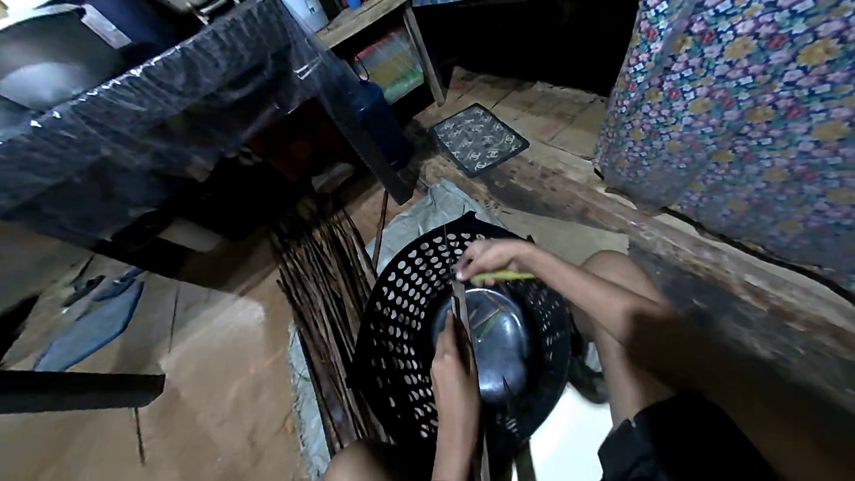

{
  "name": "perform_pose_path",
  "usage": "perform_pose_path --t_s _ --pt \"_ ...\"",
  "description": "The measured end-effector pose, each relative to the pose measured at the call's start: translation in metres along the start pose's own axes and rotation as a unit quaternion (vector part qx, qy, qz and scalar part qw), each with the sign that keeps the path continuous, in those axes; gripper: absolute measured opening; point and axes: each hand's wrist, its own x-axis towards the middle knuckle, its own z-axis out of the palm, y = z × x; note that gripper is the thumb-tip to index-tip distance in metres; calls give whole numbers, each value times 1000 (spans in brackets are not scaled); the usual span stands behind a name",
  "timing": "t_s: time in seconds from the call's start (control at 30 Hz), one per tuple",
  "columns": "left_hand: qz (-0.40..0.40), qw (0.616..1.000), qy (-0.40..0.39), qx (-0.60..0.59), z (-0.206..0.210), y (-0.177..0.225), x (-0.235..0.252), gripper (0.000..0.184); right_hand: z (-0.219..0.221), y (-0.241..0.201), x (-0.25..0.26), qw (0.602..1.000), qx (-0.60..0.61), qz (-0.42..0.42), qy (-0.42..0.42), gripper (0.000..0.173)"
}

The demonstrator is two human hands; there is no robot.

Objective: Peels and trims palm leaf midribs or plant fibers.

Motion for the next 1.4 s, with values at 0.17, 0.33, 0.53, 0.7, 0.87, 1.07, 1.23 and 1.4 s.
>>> perform_pose_path --t_s 0.17,0.33,0.53,0.7,0.87,1.07,1.23,1.4 --pt "-10 997 -23 66 -3 12 -4 40 9 -2 2 999 23 -3 -24 18" --pt "-4 993 -44 112 -6 21 -6 42 -16 -6 8 998 42 -25 47 21" --pt "7 996 -25 84 -4 21 -9 41 -49 13 35 968 152 -53 193 23" --pt "29 999 22 -3 -4 3 -5 37 -40 1 10 976 145 -52 152 20" --pt "52 998 28 -35 -3 1 -4 42 -5 -6 -6 997 73 -28 -10 21" --pt "86 994 46 -57 0 0 -5 33 -16 -9 2 993 103 -21 46 19" --pt "70 995 54 -55 0 -2 -4 30 -24 -6 6 972 167 -4 164 24" --pt "70 994 60 -59 -1 -8 2 30 20 -7 -13 999 10 42 -27 21"
